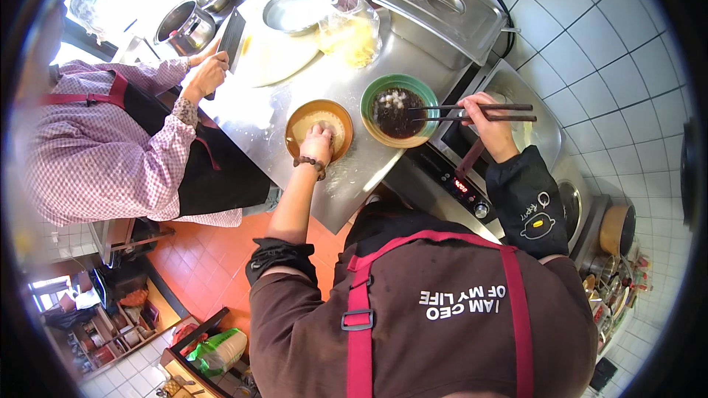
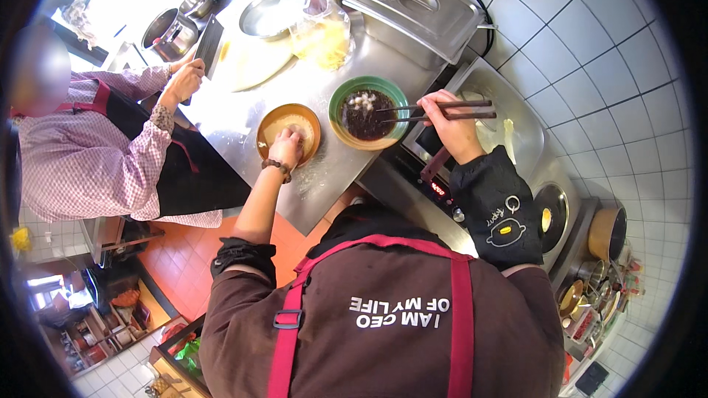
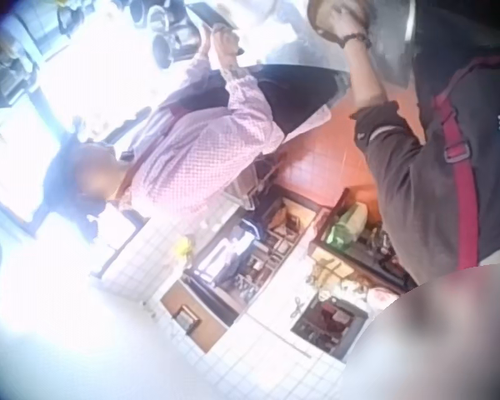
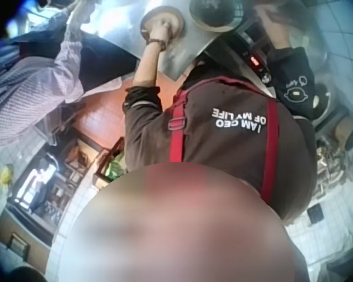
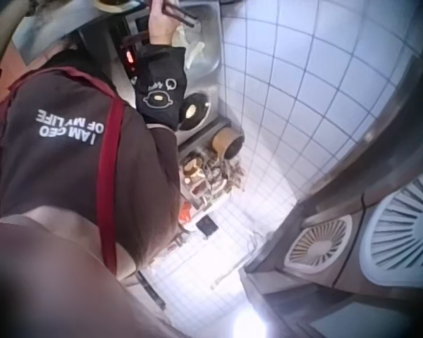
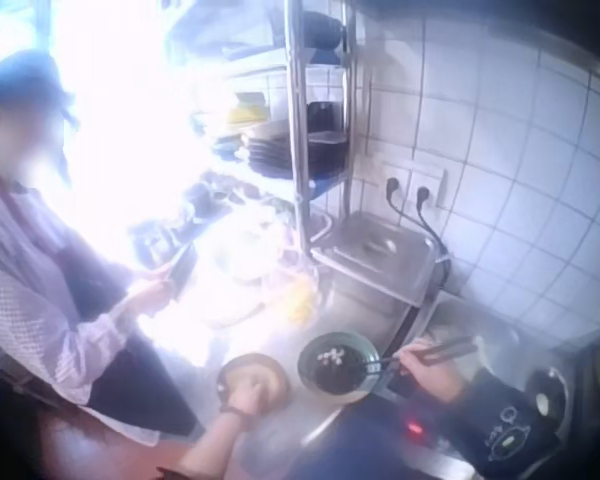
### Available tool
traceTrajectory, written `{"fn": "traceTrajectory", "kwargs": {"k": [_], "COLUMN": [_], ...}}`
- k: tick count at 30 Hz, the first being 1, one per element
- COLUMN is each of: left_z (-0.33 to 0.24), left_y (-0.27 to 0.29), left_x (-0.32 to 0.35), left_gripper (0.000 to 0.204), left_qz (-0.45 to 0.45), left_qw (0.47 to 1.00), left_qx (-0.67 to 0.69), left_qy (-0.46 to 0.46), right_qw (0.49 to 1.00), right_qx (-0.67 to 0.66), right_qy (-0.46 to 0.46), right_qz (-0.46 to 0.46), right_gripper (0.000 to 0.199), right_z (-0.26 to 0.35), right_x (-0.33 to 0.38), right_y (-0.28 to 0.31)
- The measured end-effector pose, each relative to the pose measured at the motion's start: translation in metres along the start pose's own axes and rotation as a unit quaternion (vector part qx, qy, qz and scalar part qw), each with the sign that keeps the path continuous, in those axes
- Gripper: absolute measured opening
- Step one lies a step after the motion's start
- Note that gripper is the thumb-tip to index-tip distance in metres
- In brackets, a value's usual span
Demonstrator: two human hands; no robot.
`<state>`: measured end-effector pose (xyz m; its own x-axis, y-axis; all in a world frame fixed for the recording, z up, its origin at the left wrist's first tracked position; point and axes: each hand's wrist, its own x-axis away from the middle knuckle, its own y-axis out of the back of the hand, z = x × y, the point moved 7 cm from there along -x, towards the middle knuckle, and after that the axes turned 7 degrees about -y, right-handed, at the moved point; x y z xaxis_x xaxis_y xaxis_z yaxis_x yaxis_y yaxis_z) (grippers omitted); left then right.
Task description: The person prepares a bowl of noodle soup by adding seasonings and broth to a bowl, then using a strainer and chopsticks to transfer cooked noodles and vegetables from a boiling pot into the bowl. The finished dish is carried to a serving area.
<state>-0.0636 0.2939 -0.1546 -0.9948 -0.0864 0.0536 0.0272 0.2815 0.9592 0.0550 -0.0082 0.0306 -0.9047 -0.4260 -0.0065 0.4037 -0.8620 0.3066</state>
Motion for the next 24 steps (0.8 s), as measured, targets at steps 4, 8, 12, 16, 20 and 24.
{"fn": "traceTrajectory", "kwargs": {"k": [4,8,12,16,20,24], "left_z": [0.010,0.019,0.011,-0.022,0.002,-0.028], "left_y": [-0.012,0.072,0.158,0.203,0.163,0.148], "left_x": [-0.027,-0.084,-0.173,-0.241,-0.329,-0.329], "left_gripper": [0.025,0.010,0.006,0.006,0.043,0.041], "left_qz": [0.113,-0.129,-0.330,-0.377,-0.099,-0.113], "left_qw": [0.992,0.991,0.907,0.908,0.991,0.974], "left_qx": [-0.055,0.040,0.219,0.131,-0.092,-0.196], "left_qy": [-0.021,-0.013,-0.141,-0.129,0.013,-0.011], "right_qw": [0.999,0.997,0.993,0.995,0.980,0.989], "right_qx": [0.029,0.070,0.110,0.022,0.185,0.070], "right_qy": [0.033,0.020,0.013,0.011,0.016,0.019], "right_qz": [-0.014,-0.027,-0.043,-0.094,-0.078,-0.126], "right_gripper": [0.018,0.017,0.017,0.016,0.013,0.012], "right_z": [-0.001,0.005,0.003,0.011,0.003,0.019], "right_x": [0.007,0.018,0.018,0.031,0.037,0.053], "right_y": [0.004,0.010,0.019,0.031,0.025,0.032]}}
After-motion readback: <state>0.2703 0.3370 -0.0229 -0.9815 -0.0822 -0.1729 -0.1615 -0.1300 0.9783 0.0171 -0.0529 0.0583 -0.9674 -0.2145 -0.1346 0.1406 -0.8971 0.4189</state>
